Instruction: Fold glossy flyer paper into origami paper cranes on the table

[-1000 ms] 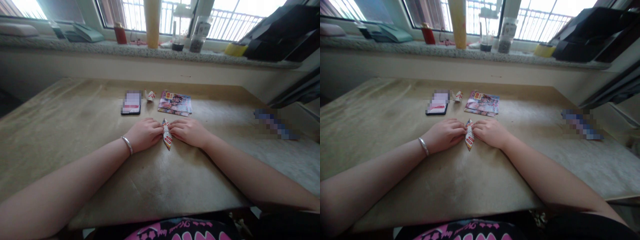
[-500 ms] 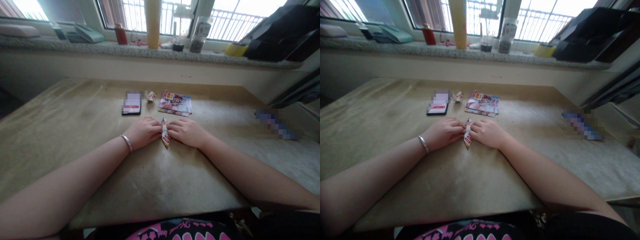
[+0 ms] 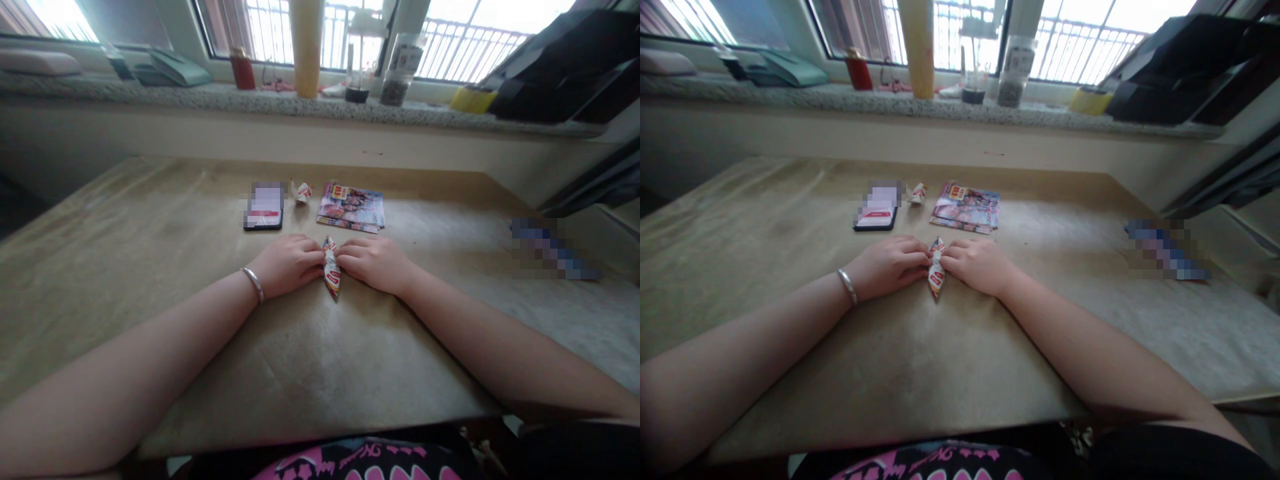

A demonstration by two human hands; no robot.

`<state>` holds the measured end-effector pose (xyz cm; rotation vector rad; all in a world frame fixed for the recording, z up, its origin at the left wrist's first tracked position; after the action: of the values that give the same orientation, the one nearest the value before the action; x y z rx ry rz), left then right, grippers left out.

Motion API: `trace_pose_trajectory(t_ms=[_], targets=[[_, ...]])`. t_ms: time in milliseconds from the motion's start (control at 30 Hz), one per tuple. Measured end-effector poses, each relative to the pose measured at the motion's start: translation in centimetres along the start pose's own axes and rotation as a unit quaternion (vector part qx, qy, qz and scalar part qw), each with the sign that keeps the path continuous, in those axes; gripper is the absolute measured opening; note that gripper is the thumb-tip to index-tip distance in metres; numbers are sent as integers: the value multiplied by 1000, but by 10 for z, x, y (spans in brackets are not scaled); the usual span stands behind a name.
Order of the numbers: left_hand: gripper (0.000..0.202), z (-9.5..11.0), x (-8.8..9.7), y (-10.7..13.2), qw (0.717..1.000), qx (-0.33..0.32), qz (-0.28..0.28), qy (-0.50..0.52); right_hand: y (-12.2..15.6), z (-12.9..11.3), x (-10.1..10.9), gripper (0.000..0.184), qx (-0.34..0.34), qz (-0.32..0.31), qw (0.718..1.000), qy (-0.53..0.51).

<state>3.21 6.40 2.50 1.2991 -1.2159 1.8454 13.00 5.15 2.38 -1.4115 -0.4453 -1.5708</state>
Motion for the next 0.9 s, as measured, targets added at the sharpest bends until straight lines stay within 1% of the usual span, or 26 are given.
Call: trace_pose_trajectory(t_ms=[133, 233, 400, 567, 633, 767, 833, 900], targets=[[23, -1, -1, 0, 1000, 4, -5, 5, 1, -7, 2, 23, 47, -4, 999, 24], [22, -1, -1, 0, 1000, 8, -10, 17, 1, -8, 2, 23, 49, -6, 998, 37], [20, 1, 1, -1, 1000, 6, -10, 8, -1, 2, 0, 20, -20, 14, 999, -35], [22, 2, 0, 0, 1000, -2, -15, -23, 0, 15, -6, 13, -145, 9, 985, -96], [22, 2, 0, 0, 1000, -4, -16, -26, 1, 18, -6, 10, -178, 10, 978, -111], [24, 4, 0, -3, 1000, 1, -7, -30, 2, 18, -7, 10, -195, 13, 973, -126], [26, 6, 0, -6, 999, 5, 2, -48, 3, 18, -7, 11, -200, 13, 973, -118], [23, 8, -1, -8, 998, 7, 0, -67, 3, 17, -6, 12, -199, 11, 975, -101]])
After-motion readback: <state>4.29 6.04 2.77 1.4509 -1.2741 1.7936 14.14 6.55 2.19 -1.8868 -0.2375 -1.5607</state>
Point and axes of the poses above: each hand's wrist, its own y-axis away from the middle knuckle, its own x-axis out of the back of the hand, z = x × y, the point moved 8 cm from there along -y, towards the middle knuckle, and after that the axes turned 8 degrees about y, right-handed, at the moved point
